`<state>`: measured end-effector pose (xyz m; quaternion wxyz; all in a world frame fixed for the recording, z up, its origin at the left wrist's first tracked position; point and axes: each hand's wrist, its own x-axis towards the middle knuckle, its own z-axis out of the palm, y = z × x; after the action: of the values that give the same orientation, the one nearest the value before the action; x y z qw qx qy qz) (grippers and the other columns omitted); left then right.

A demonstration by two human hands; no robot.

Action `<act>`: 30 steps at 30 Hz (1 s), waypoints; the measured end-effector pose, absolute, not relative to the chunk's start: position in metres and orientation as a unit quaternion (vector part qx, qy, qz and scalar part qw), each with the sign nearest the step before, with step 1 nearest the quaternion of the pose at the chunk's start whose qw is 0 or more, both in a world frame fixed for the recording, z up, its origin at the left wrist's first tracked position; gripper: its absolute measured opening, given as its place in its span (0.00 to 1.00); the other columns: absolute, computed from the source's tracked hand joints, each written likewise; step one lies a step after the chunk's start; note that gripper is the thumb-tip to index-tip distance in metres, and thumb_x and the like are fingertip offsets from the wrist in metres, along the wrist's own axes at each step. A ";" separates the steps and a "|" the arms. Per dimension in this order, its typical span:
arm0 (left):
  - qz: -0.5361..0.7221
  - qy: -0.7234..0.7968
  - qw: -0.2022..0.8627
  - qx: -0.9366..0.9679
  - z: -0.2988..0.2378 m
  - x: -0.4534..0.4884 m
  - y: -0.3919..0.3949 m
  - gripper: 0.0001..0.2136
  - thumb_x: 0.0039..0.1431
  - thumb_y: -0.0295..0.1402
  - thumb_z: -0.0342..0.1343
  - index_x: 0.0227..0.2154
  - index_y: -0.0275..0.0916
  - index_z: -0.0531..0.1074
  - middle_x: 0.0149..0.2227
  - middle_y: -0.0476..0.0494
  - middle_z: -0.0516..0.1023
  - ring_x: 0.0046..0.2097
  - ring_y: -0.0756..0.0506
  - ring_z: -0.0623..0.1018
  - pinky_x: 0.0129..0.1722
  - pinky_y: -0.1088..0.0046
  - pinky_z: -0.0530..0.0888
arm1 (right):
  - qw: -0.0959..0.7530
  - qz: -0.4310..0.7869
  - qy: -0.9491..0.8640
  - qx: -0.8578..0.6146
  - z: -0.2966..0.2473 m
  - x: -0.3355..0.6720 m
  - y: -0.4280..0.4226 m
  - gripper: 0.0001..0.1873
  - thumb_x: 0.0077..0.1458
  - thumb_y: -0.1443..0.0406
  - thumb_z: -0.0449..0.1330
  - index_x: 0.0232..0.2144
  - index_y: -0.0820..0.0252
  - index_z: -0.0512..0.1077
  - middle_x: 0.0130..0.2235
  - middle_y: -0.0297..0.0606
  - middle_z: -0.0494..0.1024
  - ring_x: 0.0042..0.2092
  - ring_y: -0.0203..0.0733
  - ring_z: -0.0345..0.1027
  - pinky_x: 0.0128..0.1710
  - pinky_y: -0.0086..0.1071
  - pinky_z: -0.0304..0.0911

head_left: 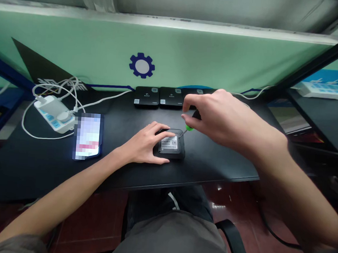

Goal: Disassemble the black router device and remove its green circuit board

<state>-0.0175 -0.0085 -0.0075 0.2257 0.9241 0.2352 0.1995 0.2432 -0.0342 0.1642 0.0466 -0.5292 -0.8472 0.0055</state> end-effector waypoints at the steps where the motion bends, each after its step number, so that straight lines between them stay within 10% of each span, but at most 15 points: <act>1: 0.200 0.235 0.225 0.924 -0.008 -0.018 -0.008 0.41 0.64 0.53 0.74 0.75 0.53 0.68 0.72 0.34 0.71 0.70 0.27 0.73 0.70 0.36 0.75 | 0.049 0.006 -0.849 -0.526 0.163 0.244 -0.034 0.11 0.73 0.60 0.62 0.49 0.55 0.84 0.36 0.44 0.86 0.36 0.52 0.78 0.37 0.42 0.59; 30: 0.190 0.234 0.207 0.931 -0.010 -0.018 -0.008 0.41 0.65 0.55 0.73 0.75 0.49 0.68 0.73 0.32 0.70 0.70 0.27 0.72 0.71 0.39 0.74 | 0.038 0.041 -0.837 -0.544 0.166 0.241 -0.033 0.09 0.69 0.63 0.63 0.47 0.56 0.82 0.42 0.43 0.86 0.35 0.43 0.70 0.35 0.37 0.55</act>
<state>-0.0178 -0.0085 -0.0096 0.2072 0.9305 0.2344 0.1904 0.2413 -0.0328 0.1659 0.0380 -0.5440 -0.8372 0.0408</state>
